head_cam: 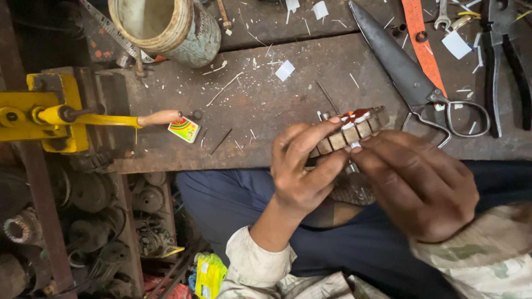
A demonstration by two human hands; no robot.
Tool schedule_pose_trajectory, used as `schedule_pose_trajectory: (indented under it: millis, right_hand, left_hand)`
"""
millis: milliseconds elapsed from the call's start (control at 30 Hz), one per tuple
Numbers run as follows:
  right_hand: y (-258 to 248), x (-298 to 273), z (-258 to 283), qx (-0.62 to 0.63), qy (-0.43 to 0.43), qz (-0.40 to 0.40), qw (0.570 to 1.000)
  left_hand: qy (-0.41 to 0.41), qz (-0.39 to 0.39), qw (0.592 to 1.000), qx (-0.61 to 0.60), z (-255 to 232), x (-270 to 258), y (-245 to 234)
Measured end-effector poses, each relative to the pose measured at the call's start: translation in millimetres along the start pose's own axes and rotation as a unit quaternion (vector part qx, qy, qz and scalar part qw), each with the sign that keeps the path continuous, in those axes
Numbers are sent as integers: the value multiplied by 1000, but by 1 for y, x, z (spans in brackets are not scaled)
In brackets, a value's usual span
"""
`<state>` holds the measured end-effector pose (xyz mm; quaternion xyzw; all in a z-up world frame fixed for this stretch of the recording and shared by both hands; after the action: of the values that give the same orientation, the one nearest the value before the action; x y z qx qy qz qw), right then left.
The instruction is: The person is repairing a motor armature by hand. They insert small white insulating paper pieces into the slots between the copper windings and use shears to trim the excess paper flush with the surface.
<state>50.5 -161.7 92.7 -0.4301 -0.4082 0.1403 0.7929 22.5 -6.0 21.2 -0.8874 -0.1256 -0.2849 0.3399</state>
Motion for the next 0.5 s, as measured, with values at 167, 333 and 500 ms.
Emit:
schedule_pose_trajectory:
  millis: [167,333,500]
  right_hand:
    - [1,0,-1,21,-18,-8,1000]
    - [2,-1,-4,34,-31,-23,999]
    - [5,-1,-4,29,-6,-27,999]
  left_hand:
    - [3,5,1000,-28,3,2,-6]
    - [-5,5,999,-32,0,4,-7]
    - [-1,6,999,-33,-1,6,-8]
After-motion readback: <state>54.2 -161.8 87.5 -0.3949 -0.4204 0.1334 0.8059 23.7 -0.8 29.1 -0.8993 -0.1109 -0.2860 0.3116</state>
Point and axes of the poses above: each hand's wrist, its own x-axis towards the middle knuckle, its own y-axis out of the palm, z = x × y, the point moved 3 cm from there along x, towards the middle knuckle, and after that the axes turned 5 degrees about -y, right-handed, at the moved point
